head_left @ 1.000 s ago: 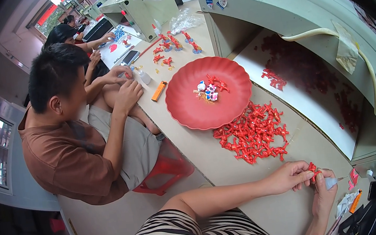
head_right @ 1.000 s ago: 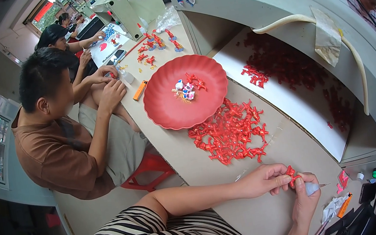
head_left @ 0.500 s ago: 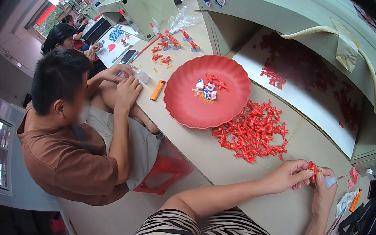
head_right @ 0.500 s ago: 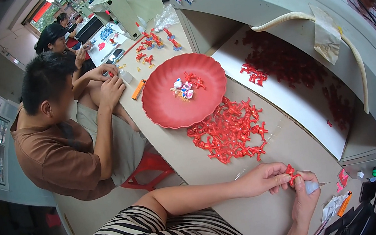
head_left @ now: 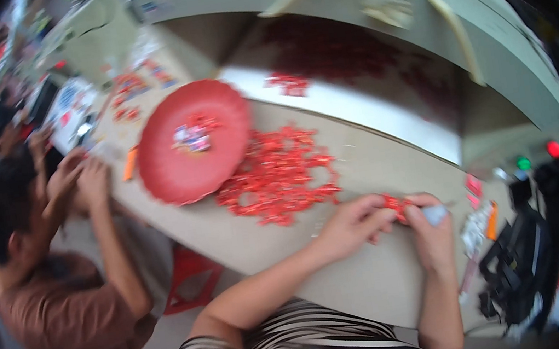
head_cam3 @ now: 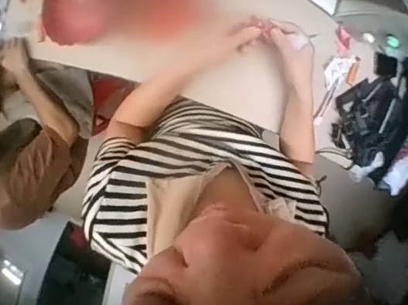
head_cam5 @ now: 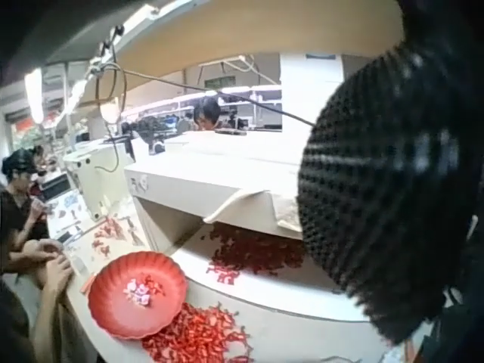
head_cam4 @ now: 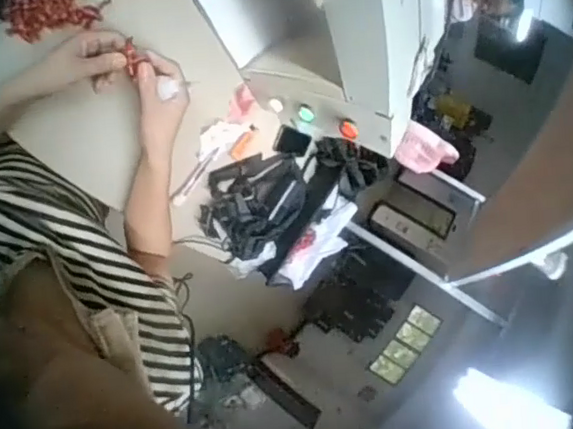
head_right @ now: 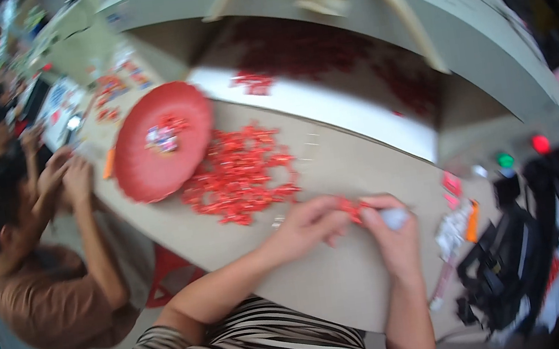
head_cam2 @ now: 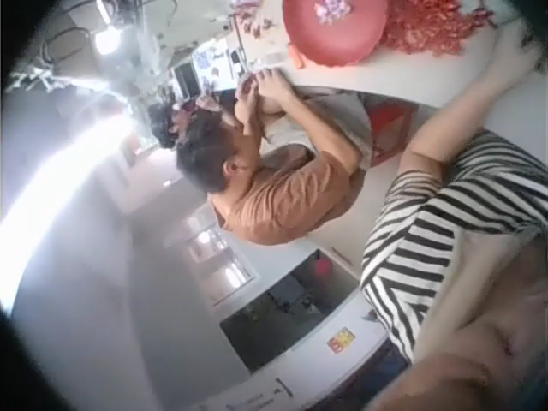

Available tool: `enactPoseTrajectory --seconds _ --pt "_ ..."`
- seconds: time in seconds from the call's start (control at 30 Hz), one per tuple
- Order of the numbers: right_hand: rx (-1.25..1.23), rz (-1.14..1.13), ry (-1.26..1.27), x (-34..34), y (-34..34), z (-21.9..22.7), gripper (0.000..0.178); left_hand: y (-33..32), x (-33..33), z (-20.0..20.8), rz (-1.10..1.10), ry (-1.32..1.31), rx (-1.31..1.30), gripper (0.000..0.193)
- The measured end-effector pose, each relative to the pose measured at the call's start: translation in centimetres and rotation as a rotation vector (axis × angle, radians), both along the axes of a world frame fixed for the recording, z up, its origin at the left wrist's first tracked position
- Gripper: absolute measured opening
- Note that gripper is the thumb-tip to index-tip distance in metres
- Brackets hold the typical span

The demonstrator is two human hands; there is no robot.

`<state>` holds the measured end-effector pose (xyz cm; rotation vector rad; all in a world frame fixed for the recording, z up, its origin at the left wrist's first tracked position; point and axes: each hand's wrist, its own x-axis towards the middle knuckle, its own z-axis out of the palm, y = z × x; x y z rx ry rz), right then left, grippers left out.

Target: The person assembles small plastic figurines by picking up parts from the desk, applying glue to them with a squeeze bottle, and pressing the pieces together by hand.

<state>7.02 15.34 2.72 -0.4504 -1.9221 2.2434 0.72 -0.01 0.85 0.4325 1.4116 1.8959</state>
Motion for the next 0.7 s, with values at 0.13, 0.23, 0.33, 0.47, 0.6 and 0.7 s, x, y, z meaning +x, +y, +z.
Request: enactPoseTrajectory --seconds 0.13,0.23,0.33,0.47,0.6,0.7 --pt "-0.020 0.007 0.036 -0.1 0.4 0.0 0.016 -0.1 -0.2 0.1 -0.048 -0.030 -0.041 0.022" --pt "0.038 0.036 -0.016 0.1 0.5 0.3 0.016 0.2 -0.1 0.7 -0.041 -0.114 -0.017 0.027" --pt "-0.014 0.025 -0.023 0.4 0.3 0.8 0.018 0.3 0.1 1.3 -0.024 -0.169 0.001 0.031" --pt "-0.040 0.055 0.004 0.4 0.2 0.9 0.018 0.2 0.1 1.3 0.024 -0.196 0.093 0.037" --pt "0.053 0.079 0.046 0.2 0.1 0.5 0.020 0.1 -0.2 1.0 0.041 -0.263 0.112 0.041" --pt "0.195 0.118 0.084 0.1 0.4 0.0 0.020 0.2 -0.4 1.1 0.050 -0.320 0.117 0.041"
